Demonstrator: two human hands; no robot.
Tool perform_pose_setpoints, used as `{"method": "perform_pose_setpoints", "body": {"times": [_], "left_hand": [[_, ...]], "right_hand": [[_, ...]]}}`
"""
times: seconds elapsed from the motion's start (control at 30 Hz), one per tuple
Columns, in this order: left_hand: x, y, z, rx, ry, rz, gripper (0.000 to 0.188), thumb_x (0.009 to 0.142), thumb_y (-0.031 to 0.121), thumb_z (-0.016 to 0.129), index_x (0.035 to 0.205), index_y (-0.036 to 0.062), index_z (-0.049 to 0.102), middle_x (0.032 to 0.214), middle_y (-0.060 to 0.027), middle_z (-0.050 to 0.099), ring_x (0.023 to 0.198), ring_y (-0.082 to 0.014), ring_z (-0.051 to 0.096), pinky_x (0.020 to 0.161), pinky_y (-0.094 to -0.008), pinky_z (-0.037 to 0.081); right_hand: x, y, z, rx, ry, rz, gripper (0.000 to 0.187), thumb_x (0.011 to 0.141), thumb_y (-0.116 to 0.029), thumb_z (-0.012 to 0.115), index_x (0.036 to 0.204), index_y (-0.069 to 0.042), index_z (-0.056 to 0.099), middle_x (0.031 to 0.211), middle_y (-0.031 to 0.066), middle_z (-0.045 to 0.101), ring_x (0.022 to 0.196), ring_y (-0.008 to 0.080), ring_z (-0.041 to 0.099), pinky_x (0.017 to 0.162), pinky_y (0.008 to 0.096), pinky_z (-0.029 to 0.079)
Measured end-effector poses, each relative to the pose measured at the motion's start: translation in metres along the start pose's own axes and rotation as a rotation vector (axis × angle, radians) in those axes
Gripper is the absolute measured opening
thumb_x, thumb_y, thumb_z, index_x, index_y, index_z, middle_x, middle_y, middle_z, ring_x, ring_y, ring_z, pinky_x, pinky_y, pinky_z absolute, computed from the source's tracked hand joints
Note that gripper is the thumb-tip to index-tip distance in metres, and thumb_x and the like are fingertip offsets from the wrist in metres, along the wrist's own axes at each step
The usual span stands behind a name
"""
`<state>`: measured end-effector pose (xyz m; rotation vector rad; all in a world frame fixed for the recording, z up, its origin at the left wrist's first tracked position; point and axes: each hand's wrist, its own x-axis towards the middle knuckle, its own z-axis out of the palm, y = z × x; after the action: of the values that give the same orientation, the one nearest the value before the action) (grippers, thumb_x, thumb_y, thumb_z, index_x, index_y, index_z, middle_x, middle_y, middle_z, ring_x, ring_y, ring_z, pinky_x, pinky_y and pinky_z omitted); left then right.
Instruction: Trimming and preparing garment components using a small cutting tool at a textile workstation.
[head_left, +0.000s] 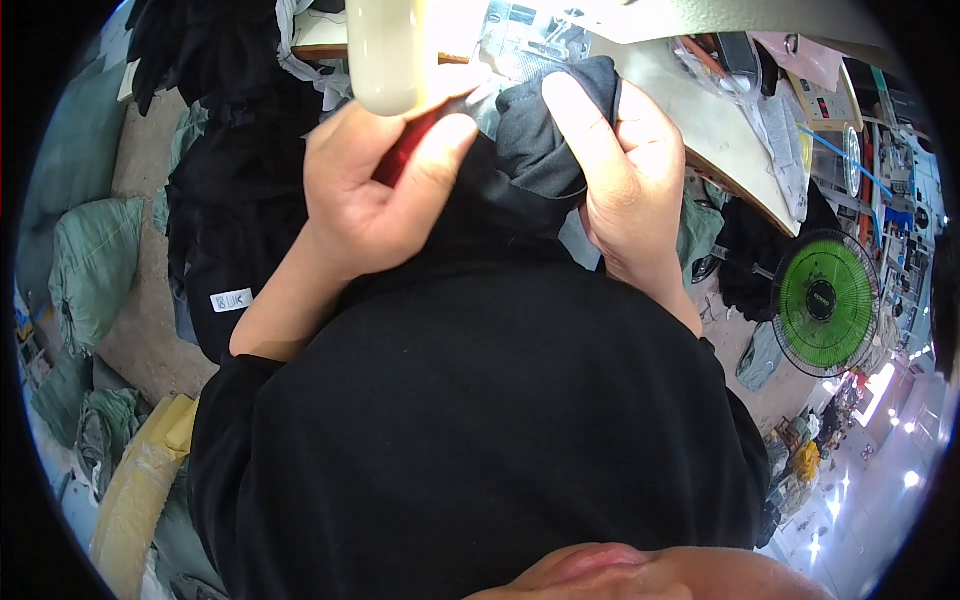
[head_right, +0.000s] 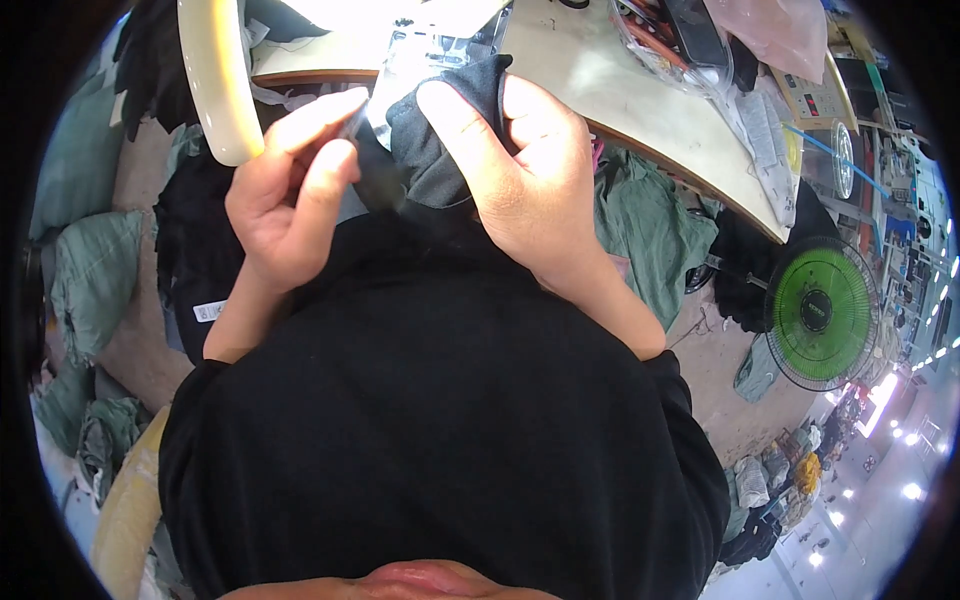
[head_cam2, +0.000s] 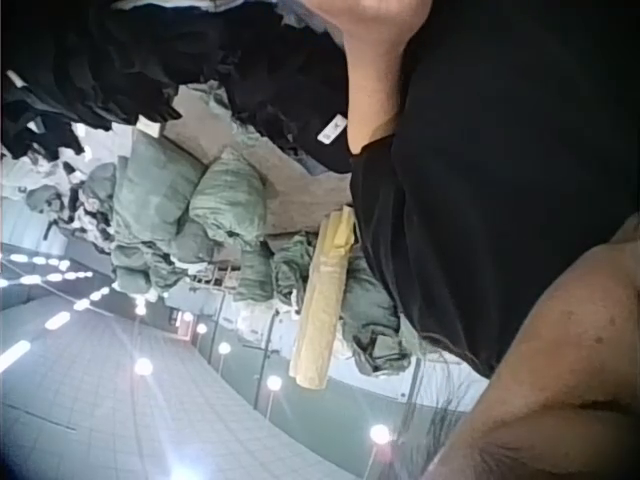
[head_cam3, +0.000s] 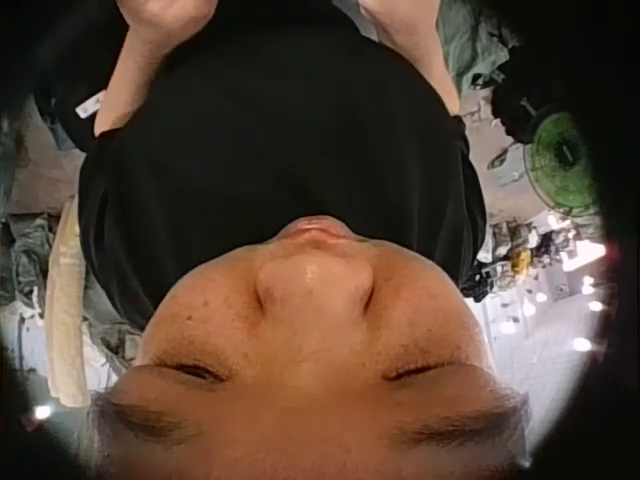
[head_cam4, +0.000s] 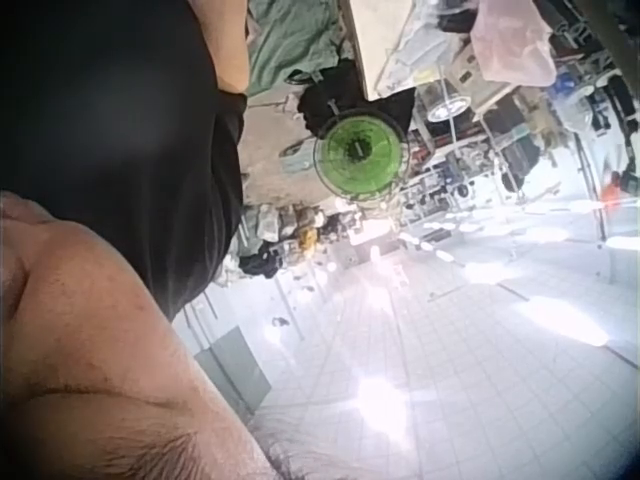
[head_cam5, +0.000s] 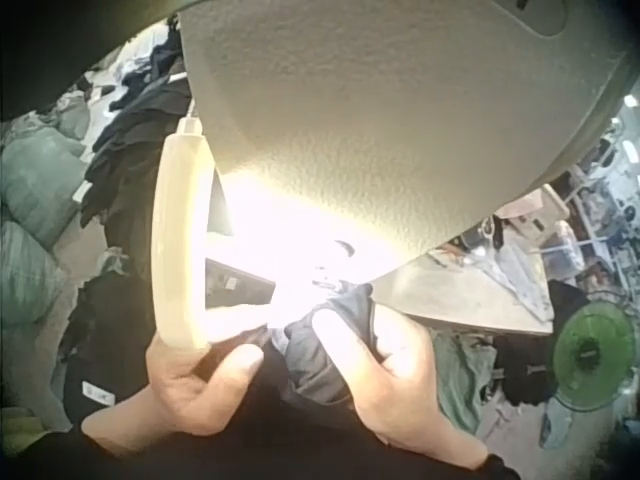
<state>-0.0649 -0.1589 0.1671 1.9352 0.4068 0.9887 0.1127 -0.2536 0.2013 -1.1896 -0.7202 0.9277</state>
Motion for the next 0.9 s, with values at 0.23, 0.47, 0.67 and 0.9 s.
{"method": "perform_pose_setpoints", "body": {"times": [0.23,0.47,0.67,0.9], "left_hand": [[0.01,0.004,0.014,0.306,0.138,0.268,0.034,0.079,0.01,0.082,0.108,-0.0005,0.069,0.084,-0.0093,0.068,0.067,-0.0183,0.066,0.061,-0.0261,0.052],[0.012,0.003,0.015,0.337,0.108,0.31,0.031,0.079,0.008,0.081,0.107,0.0007,0.07,0.088,-0.0098,0.07,0.068,-0.0204,0.067,0.062,-0.0277,0.053],[0.0,0.004,0.013,0.072,0.124,0.035,0.025,0.094,-0.001,0.066,0.118,-0.0068,0.061,0.092,-0.0116,0.069,0.078,-0.0092,0.065,0.069,-0.0192,0.05],[0.009,0.011,0.01,0.14,0.076,0.181,0.032,0.082,0.007,0.077,0.112,-0.0007,0.07,0.081,-0.0081,0.067,0.06,-0.0141,0.058,0.056,-0.0239,0.045]], "right_hand": [[-0.001,0.001,-0.003,-0.065,-0.029,-0.007,0.014,0.096,-0.007,0.066,0.103,0.005,0.069,0.094,0.0023,0.071,0.083,0.0042,0.063,0.075,0.0199,0.051],[-0.002,0.001,-0.001,-0.062,-0.044,-0.037,0.016,0.096,-0.008,0.067,0.105,0.005,0.069,0.093,0.0022,0.071,0.082,0.0044,0.063,0.075,0.0198,0.05],[-0.003,-0.002,-0.002,-0.053,-0.051,0.006,0.017,0.096,-0.009,0.067,0.106,0.004,0.069,0.093,0.0015,0.071,0.082,0.0043,0.063,0.075,0.0198,0.05],[-0.006,-0.005,-0.003,-0.038,-0.056,0.046,0.015,0.096,-0.01,0.066,0.103,0.003,0.069,0.091,0.0002,0.071,0.082,0.0033,0.062,0.073,0.0194,0.049]]}}
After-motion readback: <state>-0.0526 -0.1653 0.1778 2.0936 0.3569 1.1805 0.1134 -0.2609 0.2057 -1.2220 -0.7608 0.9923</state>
